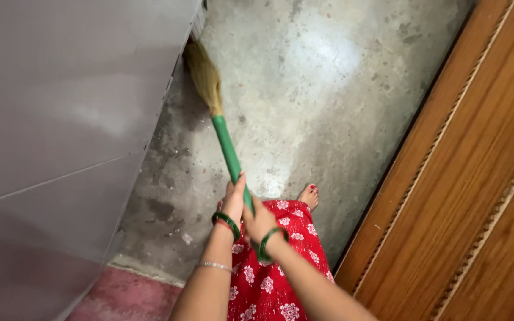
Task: The person sweeps the floor using a broom, moving a chair and sweeping around and under furniture including a bed, a desk, and a shelf.
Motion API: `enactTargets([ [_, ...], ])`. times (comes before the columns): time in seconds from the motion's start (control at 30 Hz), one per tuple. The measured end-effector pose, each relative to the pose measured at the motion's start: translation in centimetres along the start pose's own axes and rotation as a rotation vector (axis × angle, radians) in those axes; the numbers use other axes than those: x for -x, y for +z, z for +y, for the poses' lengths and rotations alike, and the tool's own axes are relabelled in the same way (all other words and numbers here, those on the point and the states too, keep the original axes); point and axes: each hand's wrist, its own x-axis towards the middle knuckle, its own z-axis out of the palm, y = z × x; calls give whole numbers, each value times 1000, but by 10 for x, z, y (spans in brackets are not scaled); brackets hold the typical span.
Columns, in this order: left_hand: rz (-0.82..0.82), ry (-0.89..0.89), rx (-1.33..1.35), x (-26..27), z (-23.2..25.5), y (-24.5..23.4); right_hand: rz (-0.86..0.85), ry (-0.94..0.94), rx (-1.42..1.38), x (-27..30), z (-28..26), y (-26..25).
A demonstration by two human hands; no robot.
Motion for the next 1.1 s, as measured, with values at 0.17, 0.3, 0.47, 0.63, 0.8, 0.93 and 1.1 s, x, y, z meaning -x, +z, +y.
enactTargets([
  [0.17,103,-146,268,7,-25,-35,-17,-276,381,0,15,12],
  [0.3,22,-229,246,-4,-23,-52,-205,81,206,-13,-47,-1],
  [0.47,-51,-214,63,4,-2,-27,-159,81,20,6,-60,-33],
  [0.63,-145,-270,-126,27,5,5,-79,126,-212,36,-33,-53],
  [0.8,-108,-75,-90,16,-37,6,179,-88,175,82,-10,-35],
  [0.93,-52,-265,63,35,-71,-18,-101,21,387,97,-4,-51],
  [1.1,-36,-400,-235,71,-83,-6,-261,110,560,86,15,-76],
])
